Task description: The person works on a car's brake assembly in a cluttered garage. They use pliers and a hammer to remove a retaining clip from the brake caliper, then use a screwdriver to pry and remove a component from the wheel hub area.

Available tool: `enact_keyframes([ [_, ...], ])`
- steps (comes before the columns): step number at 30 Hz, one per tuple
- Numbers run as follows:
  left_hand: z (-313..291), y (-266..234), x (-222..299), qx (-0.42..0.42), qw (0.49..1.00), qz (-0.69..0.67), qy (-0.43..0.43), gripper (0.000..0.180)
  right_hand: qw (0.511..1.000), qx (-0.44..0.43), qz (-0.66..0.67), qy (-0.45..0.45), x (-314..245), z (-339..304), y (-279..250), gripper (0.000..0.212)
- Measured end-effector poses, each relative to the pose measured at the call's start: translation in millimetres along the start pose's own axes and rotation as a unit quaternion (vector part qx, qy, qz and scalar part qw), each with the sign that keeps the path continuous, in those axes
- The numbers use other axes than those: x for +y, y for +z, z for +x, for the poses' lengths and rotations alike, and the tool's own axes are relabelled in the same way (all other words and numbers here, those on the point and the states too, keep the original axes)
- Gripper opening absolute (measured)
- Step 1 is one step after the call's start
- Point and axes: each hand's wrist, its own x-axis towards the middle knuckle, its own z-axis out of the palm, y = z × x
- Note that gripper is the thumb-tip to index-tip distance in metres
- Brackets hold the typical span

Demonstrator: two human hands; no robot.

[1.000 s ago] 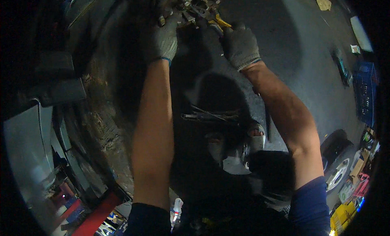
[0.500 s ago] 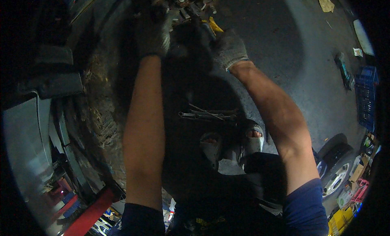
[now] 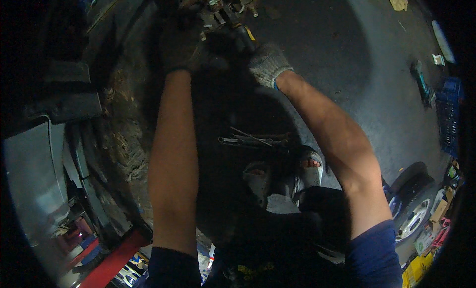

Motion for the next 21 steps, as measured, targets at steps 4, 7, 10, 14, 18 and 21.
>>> enact_keyframes([
  [4,-5,-2,9,0.011,1.000,-0.027,-0.002,0.047,0.997,-0.006,-0.033,-0.063,1,-3,-3,0.026],
  [7,-10,-3,12,0.008,1.000,-0.024,-0.009,0.049,0.993,0.042,0.000,-0.107,0,-7,-8,0.025],
  [10,-10,-3,11,0.020,0.999,0.028,-0.003,0.052,0.983,0.026,0.176,-0.049,3,-13,-16,0.027],
  [14,-11,-6,12,-0.001,0.995,0.099,-0.006,0.056,0.994,0.046,0.024,-0.098,-1,-15,-18,0.023],
  [18,-21,-17,33,-0.012,0.987,0.151,0.057,0.058,0.997,-0.004,0.070,-0.043,0,-9,-7,0.022],
  [21,-30,-17,56,-0.036,0.993,0.104,-0.051,0.063,0.986,0.018,0.158,-0.058,5,-1,-1,0.021],
])
